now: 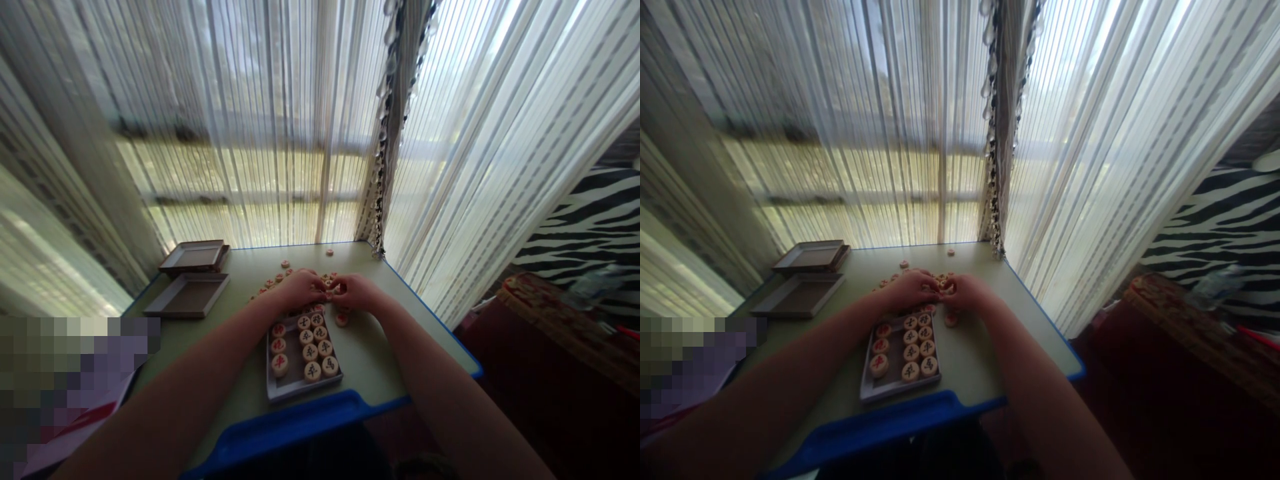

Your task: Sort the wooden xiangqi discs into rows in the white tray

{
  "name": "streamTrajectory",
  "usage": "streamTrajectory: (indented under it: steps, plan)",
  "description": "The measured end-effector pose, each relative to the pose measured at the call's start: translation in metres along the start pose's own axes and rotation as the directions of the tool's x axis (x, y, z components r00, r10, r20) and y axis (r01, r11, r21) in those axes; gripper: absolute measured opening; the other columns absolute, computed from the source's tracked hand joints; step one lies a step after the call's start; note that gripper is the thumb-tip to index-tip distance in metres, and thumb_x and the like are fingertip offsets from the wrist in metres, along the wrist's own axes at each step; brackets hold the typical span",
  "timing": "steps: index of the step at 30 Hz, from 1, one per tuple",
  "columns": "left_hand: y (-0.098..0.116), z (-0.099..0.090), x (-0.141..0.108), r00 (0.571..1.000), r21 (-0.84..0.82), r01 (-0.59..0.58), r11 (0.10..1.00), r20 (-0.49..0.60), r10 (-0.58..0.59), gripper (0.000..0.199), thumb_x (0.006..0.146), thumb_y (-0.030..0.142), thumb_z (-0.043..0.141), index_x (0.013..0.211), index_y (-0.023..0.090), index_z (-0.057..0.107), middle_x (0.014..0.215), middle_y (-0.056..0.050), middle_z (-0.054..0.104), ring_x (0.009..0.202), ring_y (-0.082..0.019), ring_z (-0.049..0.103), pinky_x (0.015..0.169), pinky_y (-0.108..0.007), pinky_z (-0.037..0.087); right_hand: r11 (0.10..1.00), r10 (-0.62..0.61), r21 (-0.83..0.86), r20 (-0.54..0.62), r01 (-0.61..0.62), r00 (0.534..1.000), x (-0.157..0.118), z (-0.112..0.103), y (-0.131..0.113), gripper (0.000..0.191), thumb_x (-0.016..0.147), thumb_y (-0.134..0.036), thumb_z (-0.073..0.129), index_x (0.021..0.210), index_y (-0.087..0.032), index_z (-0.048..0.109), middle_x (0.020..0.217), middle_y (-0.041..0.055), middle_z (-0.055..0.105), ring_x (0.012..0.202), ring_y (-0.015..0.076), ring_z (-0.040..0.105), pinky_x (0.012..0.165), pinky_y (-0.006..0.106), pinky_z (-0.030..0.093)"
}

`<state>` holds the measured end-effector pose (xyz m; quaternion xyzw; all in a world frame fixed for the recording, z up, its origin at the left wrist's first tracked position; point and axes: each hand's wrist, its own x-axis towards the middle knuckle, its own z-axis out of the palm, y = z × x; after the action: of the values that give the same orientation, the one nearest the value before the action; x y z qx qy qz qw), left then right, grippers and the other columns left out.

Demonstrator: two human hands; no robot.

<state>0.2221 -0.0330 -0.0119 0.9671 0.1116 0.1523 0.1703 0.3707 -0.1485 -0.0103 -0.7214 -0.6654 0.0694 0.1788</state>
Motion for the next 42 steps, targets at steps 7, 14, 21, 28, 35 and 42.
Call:
streamTrajectory:
  steps: [7, 14, 21, 28, 35, 42]
  plan:
    - [0.0005, 0.0030, -0.0008, 0.999, -0.001, -0.032, 0.999, -0.011, 0.032, 0.025, 0.073, 0.033, 0.053, 0.088, 0.023, 0.069, 0.084, -0.003, 0.062, 0.076, -0.016, 0.057, 0.073, -0.024, 0.041, 0.999, -0.002, -0.034, 0.009, 0.002, 1.000, 0.0013, 0.0023, 0.0014, 0.031, 0.069, -0.043, 0.056, 0.085, -0.019, 0.067, 0.069, 0.0011, 0.063, 0.056, 0.0095, 0.049, 0.049, 0.020, 0.029]
    - [0.0016, 0.0023, 0.0008, 0.999, -0.010, -0.046, 0.999, 0.003, 0.046, 0.025, 0.072, 0.031, 0.053, 0.087, 0.019, 0.069, 0.082, -0.003, 0.064, 0.076, -0.015, 0.057, 0.073, -0.023, 0.041, 1.000, 0.009, 0.013, -0.015, -0.009, 1.000, -0.0010, 0.0020, -0.0032, 0.031, 0.069, -0.045, 0.056, 0.085, -0.021, 0.067, 0.065, 0.0001, 0.061, 0.053, 0.0087, 0.046, 0.048, 0.020, 0.027]
    - [-0.0034, 0.0027, 0.0005, 0.999, -0.031, -0.003, 1.000, -0.049, 0.001, 0.035, 0.071, 0.044, 0.055, 0.092, 0.019, 0.068, 0.083, -0.004, 0.063, 0.075, -0.015, 0.056, 0.069, -0.024, 0.041, 0.998, -0.028, 0.057, -0.090, 0.034, 0.996, 0.0012, 0.0037, 0.0001, 0.028, 0.067, -0.041, 0.058, 0.083, -0.019, 0.067, 0.059, -0.0010, 0.056, 0.050, 0.0077, 0.043, 0.047, 0.019, 0.027]
    - [-0.0063, -0.0007, 0.0017, 0.988, -0.072, -0.007, 0.997, -0.154, -0.004, 0.041, 0.070, 0.051, 0.055, 0.086, 0.016, 0.069, 0.073, -0.004, 0.062, 0.066, -0.013, 0.053, 0.059, -0.022, 0.039, 0.993, -0.093, 0.049, -0.279, 0.111, 0.956, 0.0030, -0.0014, -0.0013, 0.023, 0.067, -0.035, 0.060, 0.079, -0.016, 0.066, 0.055, -0.0026, 0.050, 0.050, 0.0067, 0.040, 0.048, 0.020, 0.027]
    - [-0.0038, 0.0000, 0.0031, 0.971, -0.172, -0.065, 0.983, -0.238, 0.023, 0.029, 0.072, 0.039, 0.058, 0.088, 0.017, 0.068, 0.073, -0.002, 0.062, 0.060, -0.010, 0.050, 0.056, -0.021, 0.037, 0.991, -0.073, 0.080, -0.351, 0.108, 0.933, 0.0041, -0.0031, 0.0005, 0.032, 0.070, -0.044, 0.057, 0.079, -0.015, 0.065, 0.052, -0.0022, 0.049, 0.049, 0.0071, 0.039, 0.048, 0.020, 0.027]
    - [-0.0062, -0.0018, 0.0022, 0.970, -0.172, -0.062, 0.983, -0.242, 0.019, 0.026, 0.073, 0.037, 0.058, 0.089, 0.020, 0.069, 0.070, -0.002, 0.061, 0.058, -0.009, 0.048, 0.056, -0.021, 0.037, 0.990, -0.103, 0.056, -0.367, 0.133, 0.925, 0.0047, -0.0027, 0.0002, 0.024, 0.070, -0.037, 0.059, 0.081, -0.017, 0.065, 0.054, -0.0009, 0.052, 0.056, 0.0099, 0.043, 0.052, 0.021, 0.030]
